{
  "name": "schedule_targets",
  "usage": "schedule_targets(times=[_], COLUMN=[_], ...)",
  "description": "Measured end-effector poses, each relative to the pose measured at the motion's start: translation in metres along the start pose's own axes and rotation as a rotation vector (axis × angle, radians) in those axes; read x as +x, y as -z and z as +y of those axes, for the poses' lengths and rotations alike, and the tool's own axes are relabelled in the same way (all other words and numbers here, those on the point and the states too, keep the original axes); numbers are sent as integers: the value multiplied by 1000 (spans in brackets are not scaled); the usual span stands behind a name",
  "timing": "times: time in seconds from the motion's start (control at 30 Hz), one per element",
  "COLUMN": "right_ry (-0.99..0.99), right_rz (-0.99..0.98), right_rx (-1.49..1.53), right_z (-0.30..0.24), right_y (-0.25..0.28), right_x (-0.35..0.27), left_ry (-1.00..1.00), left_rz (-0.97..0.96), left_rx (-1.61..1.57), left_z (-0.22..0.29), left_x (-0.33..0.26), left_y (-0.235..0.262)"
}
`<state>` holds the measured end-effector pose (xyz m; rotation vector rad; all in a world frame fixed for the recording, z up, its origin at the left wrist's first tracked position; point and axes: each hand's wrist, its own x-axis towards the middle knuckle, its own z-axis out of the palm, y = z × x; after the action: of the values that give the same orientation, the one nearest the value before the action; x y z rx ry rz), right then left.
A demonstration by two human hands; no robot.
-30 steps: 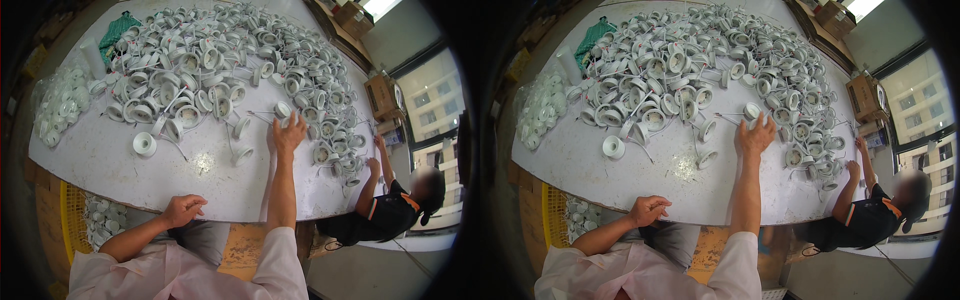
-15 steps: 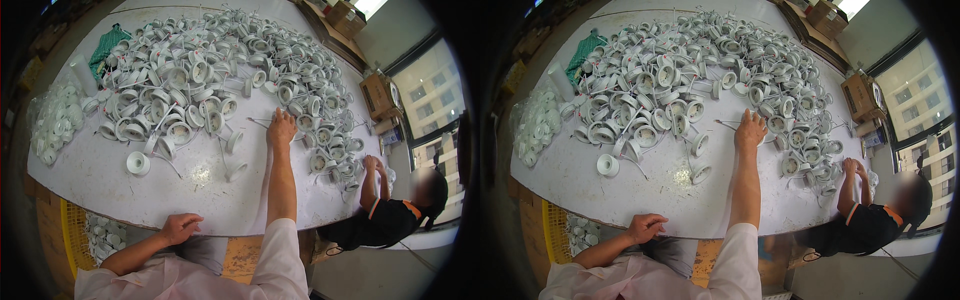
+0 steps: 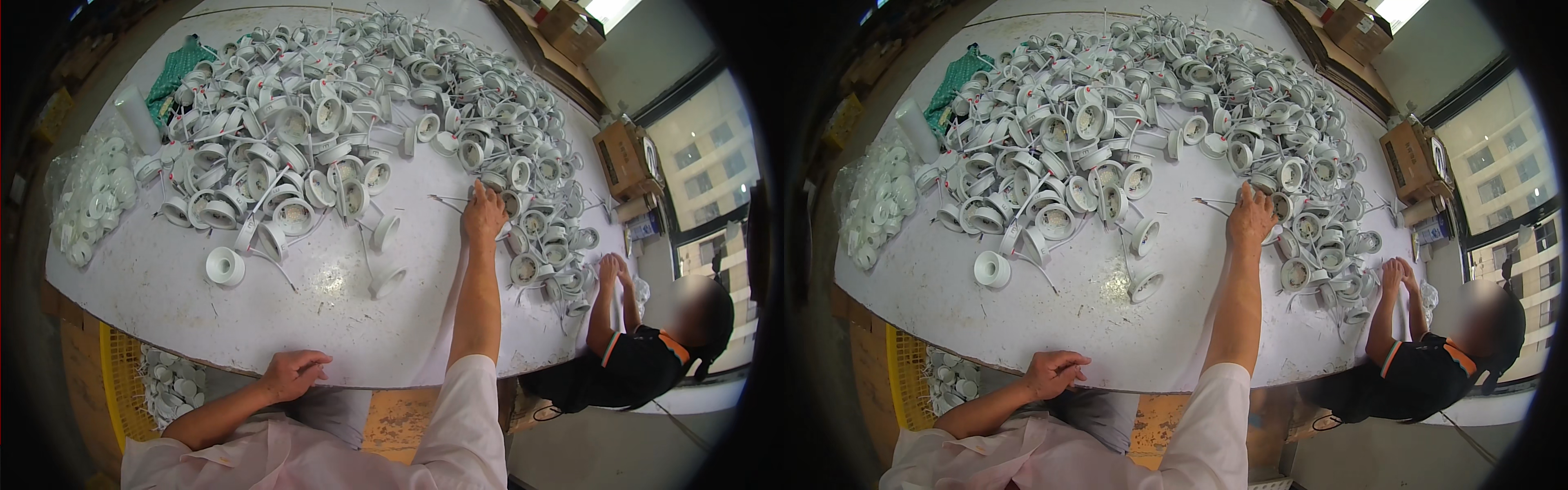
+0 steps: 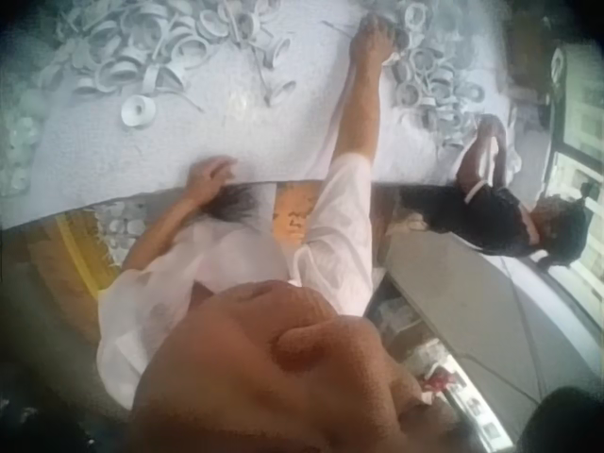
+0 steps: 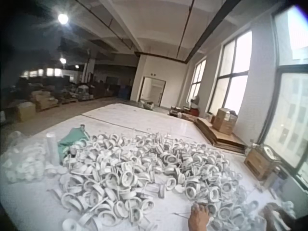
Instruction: The person assembles light fixtures by picking up LED housings and pressing plastic covers onto them by hand.
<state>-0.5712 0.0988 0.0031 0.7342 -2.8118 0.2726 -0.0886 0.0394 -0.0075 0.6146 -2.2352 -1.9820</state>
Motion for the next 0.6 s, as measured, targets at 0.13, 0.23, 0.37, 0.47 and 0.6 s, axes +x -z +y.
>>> schedule_targets(times=[0.13, 0.23, 0.37, 0.47, 0.6], right_ry=[13, -9, 44, 143, 138], right_rz=[48, 45, 56, 114, 121], right_rx=[-21, -41, 8, -17, -27], right_z=[14, 19, 9, 12, -1], right_y=[-2, -1, 2, -14, -10], right_x=[9, 15, 11, -1, -10], left_ry=[24, 3, -22, -17, -31], left_rz=[-1, 8, 14, -4, 12], left_rx=[-16, -16, 31, 25, 28], left_z=[3, 2, -1, -1, 10], left_x=[2, 4, 1, 1, -7], left_y=[-1, -1, 0, -1, 1])
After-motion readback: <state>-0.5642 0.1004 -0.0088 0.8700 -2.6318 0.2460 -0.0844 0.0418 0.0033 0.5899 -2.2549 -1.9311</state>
